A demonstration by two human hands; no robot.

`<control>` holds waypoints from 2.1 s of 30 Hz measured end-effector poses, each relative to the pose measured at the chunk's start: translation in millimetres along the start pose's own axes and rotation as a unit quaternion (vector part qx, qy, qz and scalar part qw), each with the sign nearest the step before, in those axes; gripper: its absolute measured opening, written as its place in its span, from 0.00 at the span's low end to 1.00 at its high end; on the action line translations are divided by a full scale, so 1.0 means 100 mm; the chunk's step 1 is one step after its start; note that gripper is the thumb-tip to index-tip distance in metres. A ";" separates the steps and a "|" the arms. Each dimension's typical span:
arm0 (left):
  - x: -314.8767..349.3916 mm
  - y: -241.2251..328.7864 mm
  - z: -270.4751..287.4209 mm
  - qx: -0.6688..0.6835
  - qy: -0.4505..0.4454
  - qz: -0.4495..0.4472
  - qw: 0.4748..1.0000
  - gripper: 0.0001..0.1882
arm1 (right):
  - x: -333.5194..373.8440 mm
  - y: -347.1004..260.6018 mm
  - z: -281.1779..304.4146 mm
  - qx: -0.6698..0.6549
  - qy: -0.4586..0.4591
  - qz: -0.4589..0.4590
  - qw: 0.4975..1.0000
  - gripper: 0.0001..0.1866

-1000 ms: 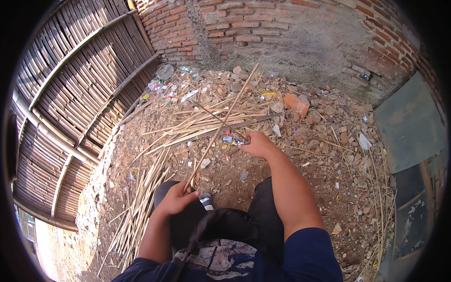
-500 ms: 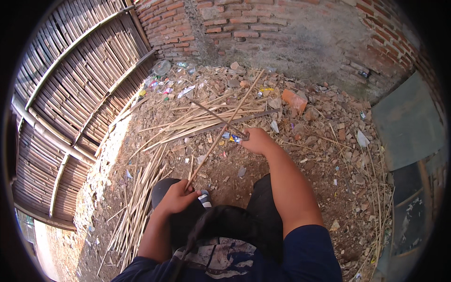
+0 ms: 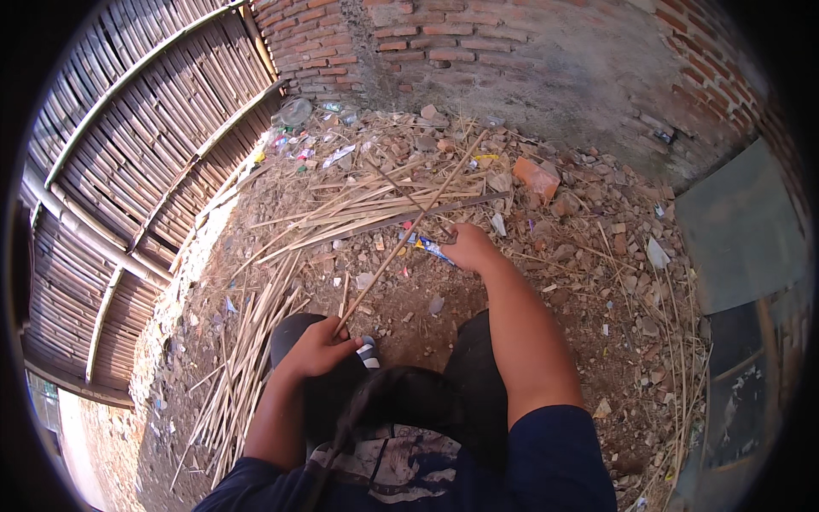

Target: The person scrapes thin bamboo strips with a large knife and then gathers them while kneeling on the ground.

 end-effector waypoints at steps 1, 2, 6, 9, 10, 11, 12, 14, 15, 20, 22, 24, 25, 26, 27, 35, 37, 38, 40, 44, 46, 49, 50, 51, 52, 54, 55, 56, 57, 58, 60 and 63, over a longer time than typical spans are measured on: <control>0.01 0.00 0.01 0.006 0.002 0.001 1.000 0.23 | 0.00 0.03 0.08 -0.030 0.033 -0.020 0.999 0.30; 0.03 0.00 0.00 0.013 0.003 0.002 1.000 0.23 | 0.00 0.07 0.15 -0.061 0.066 -0.041 0.995 0.31; 0.03 0.00 0.02 0.024 0.008 0.005 1.000 0.23 | 0.13 -0.23 0.02 0.041 0.052 0.109 0.992 0.31; 0.05 -0.06 0.04 0.024 0.012 0.008 1.000 0.23 | 0.37 -0.62 -0.33 0.102 -0.109 0.138 0.979 0.32; 0.05 -0.04 0.03 0.015 0.008 0.003 1.000 0.23 | 0.40 -0.63 -0.32 0.108 -0.112 0.143 0.977 0.32; 0.04 -0.02 0.02 0.005 0.004 -0.002 1.000 0.23 | 0.34 -0.52 -0.28 0.088 -0.111 0.096 0.985 0.31; 0.04 -0.01 0.01 -0.004 0.001 -0.006 1.000 0.23 | 0.25 -0.35 -0.23 0.068 -0.111 0.049 0.990 0.29; 0.03 0.00 -0.03 -0.006 -0.008 0.003 1.000 0.24 | 0.09 0.05 -0.01 -0.007 -0.041 -0.030 0.999 0.33; 0.01 0.02 -0.05 -0.005 -0.010 0.006 1.000 0.24 | 0.03 0.22 0.08 -0.014 -0.016 -0.042 0.999 0.35; 0.01 -0.04 0.01 -0.004 -0.004 0.004 1.000 0.24 | 0.12 -0.07 -0.02 0.030 -0.023 0.024 0.999 0.34; -0.02 -0.10 -0.05 0.004 -0.007 0.002 1.000 0.24 | 0.29 -0.33 -0.22 0.081 -0.103 0.058 0.990 0.33; 0.05 -0.14 0.04 0.008 0.002 0.017 1.000 0.24 | 0.48 -0.71 -0.43 0.126 -0.205 0.101 0.965 0.32; 0.04 -0.11 0.02 0.007 0.002 0.009 1.000 0.24 | 0.43 -0.63 -0.40 0.117 -0.184 0.090 0.972 0.32; 0.01 -0.05 0.01 0.003 0.001 0.000 1.000 0.24 | 0.34 -0.46 -0.37 0.105 -0.159 0.078 0.978 0.31; 0.00 -0.01 -0.01 0.000 0.000 -0.009 1.000 0.24 | 0.24 -0.28 -0.33 0.094 -0.135 0.066 0.984 0.30; 0.03 0.01 -0.01 -0.001 -0.002 -0.004 1.000 0.24 | 0.07 0.11 -0.10 -0.010 -0.033 -0.025 0.999 0.36; 0.02 -0.04 -0.02 0.001 0.000 -0.001 1.000 0.24 | 0.15 -0.10 -0.28 0.038 -0.093 0.032 0.994 0.35; 0.03 -0.05 0.01 0.001 0.006 0.003 1.000 0.24 | 0.21 -0.26 -0.33 0.059 -0.123 0.065 0.988 0.35; 0.04 -0.06 0.03 0.011 0.010 0.006 1.000 0.24 | 0.29 -0.39 -0.27 0.062 -0.128 0.073 0.987 0.35; 0.05 0.03 0.00 0.017 0.008 0.004 1.000 0.24 | 0.00 0.04 -0.07 0.017 -0.050 0.001 0.999 0.35; 0.06 0.05 0.03 0.001 0.014 0.001 1.000 0.23 | 0.00 0.16 0.01 -0.051 -0.022 -0.065 0.996 0.34; 0.04 0.03 0.02 -0.004 0.014 -0.007 1.000 0.23 | 0.08 0.08 0.07 -0.056 0.005 -0.039 0.998 0.34; 0.03 0.03 0.01 0.006 0.011 -0.009 1.000 0.23 | 0.09 0.06 0.01 -0.038 -0.004 -0.011 0.999 0.34; 0.01 0.03 -0.01 0.016 0.009 -0.011 1.000 0.23 | 0.10 0.03 -0.05 -0.021 -0.012 0.016 1.000 0.33; 0.03 0.01 -0.01 0.020 0.009 -0.008 1.000 0.23 | 0.21 -0.20 -0.15 0.013 -0.060 0.051 0.997 0.28; 0.07 0.01 0.05 0.020 0.013 -0.003 1.000 0.23 | 0.36 -0.52 -0.27 0.073 -0.112 0.108 0.985 0.25; 0.08 0.00 0.06 0.017 0.014 -0.002 1.000 0.23 | 0.41 -0.61 -0.34 0.103 -0.136 0.138 0.976 0.24; 0.07 0.04 0.05 0.014 0.013 -0.006 1.000 0.23 | 0.36 -0.54 -0.32 0.101 -0.113 0.154 0.976 0.23; 0.06 0.06 0.03 0.011 0.012 -0.009 1.000 0.23 | 0.26 -0.38 -0.33 0.085 -0.105 0.136 0.981 0.23; 0.06 0.04 0.03 0.012 0.011 -0.004 1.000 0.23 | 0.15 -0.25 -0.32 0.068 -0.095 0.120 0.986 0.24; 0.02 0.00 0.01 0.020 0.009 0.003 1.000 0.24 | 0.07 -0.09 -0.12 0.030 -0.031 0.058 0.997 0.28; 0.07 -0.01 0.05 0.025 0.013 0.004 1.000 0.24 | 0.10 -0.01 0.11 -0.033 -0.010 -0.045 0.998 0.40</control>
Point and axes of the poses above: each hand's wrist, its own x-axis away from the middle knuckle, its own z-axis out of the back of the hand, y = z × x, the point moved 10 cm from there along -x, towards the middle knuckle, and after that the axes turned 4 degrees about y, right-handed, at the moved point
